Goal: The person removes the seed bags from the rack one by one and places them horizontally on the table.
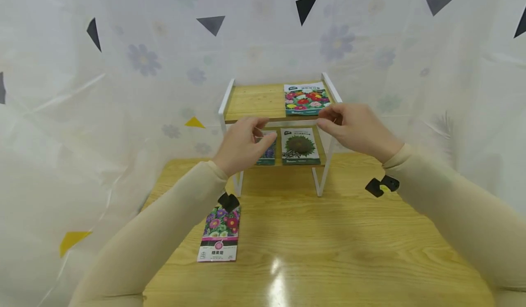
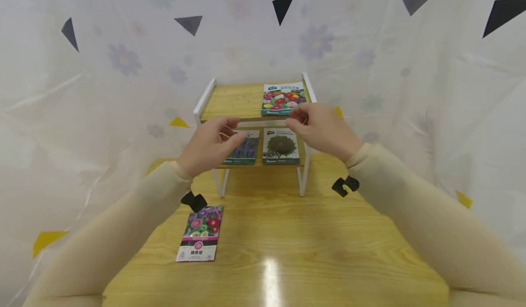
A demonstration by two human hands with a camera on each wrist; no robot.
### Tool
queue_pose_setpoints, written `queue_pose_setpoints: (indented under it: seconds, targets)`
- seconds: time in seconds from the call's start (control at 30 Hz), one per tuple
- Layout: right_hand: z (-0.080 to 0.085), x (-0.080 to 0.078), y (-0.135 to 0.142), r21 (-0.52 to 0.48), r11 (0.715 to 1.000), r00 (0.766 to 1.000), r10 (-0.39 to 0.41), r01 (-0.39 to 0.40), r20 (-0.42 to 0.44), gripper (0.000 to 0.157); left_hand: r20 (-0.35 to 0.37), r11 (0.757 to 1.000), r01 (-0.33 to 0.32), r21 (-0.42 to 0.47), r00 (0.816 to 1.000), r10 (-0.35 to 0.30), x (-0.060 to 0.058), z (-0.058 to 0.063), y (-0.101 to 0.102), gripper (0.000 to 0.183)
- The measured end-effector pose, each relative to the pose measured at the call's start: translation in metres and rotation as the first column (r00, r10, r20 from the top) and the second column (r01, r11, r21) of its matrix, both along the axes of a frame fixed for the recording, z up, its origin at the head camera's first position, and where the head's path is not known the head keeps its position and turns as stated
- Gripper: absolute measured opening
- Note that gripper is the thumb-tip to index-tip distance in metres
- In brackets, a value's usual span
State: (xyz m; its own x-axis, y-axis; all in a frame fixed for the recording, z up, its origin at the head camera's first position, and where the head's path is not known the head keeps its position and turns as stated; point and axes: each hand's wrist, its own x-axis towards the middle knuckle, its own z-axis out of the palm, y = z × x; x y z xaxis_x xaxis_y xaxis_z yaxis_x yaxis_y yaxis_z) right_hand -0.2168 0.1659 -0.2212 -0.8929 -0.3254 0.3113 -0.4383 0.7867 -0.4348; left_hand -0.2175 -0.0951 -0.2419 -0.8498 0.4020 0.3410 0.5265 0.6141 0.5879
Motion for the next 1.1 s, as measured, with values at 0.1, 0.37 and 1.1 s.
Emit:
queue_pose_setpoints:
  seconds: [0.1, 0.37, 1.1]
  targets:
    - [0.011, -0.013, -0.003, 0.064, 0.997, 0.999, -0.037, 0.038, -0.007, 0.043, -0.001, 0.999, -0.043, -0.014, 0.999, 0.043, -0.009, 0.011, 0.013, 0.058]
    - [0.022, -0.049, -0.011, 0.270, 0.953, 0.990, -0.123, 0.138, -0.071, 0.034, 0.050, 0.991, -0.104, -0.084, 0.993, 0.108, -0.038, 0.027, 0.046, 0.063]
    - [0.013, -0.091, -0.040, 0.580, 0.785, 0.968, -0.248, 0.219, -0.031, 0.042, 0.118, 0.928, -0.234, -0.290, 0.954, 0.277, -0.101, 0.022, 0.102, 0.045]
